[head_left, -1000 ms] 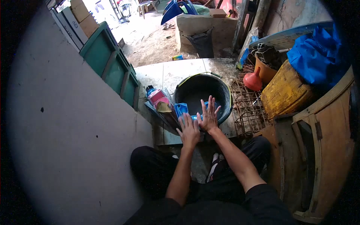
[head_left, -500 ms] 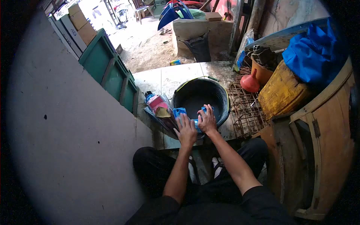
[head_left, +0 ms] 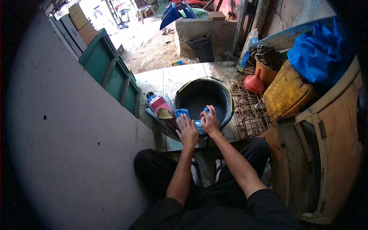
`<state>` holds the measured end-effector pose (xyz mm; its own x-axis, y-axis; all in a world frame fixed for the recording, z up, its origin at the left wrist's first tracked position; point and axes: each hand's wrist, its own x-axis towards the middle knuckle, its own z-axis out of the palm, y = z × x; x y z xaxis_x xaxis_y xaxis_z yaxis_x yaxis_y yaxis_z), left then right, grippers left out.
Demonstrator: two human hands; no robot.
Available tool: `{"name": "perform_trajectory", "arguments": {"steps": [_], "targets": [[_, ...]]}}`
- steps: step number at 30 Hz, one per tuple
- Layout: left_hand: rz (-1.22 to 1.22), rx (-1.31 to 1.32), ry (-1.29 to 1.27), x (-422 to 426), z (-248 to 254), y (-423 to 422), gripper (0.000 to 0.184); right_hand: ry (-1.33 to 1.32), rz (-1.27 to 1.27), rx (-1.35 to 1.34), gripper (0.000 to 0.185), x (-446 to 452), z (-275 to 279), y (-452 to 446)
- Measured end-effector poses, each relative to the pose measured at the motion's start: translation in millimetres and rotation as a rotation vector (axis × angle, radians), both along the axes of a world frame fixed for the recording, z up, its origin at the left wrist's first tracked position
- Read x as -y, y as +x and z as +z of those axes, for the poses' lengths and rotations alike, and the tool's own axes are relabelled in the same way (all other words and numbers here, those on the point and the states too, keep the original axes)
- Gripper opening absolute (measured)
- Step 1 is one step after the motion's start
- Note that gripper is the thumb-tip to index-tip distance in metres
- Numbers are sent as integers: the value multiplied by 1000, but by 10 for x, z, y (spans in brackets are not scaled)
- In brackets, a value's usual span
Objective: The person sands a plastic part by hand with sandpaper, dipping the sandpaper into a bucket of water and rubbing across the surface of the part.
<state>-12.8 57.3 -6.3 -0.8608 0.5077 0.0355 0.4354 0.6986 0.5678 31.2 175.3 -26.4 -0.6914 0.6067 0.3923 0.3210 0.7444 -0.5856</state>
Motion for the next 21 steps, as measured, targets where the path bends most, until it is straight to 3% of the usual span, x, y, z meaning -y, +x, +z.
{"name": "perform_trajectory", "arguments": {"steps": [4, 9, 12, 16, 21], "targets": [[54, -38, 65, 0, -61, 176, 56, -3, -5, -1, 11, -1, 13, -28], [-110, -265, 106, 276, -432, 837, 54, 70, 1, -44, 10, -17, 5, -28], [-95, -109, 72, 238, -119, 552, 54, 66, 9, -51, 10, -30, -20, -30], [131, -64, 134, -37, -188, -9, 53, 4, -21, 48, 12, 0, 72, -13], [-4, -192, 158, 216, -290, 613, 54, 6, -27, 89, 12, -14, 102, -19]]}}
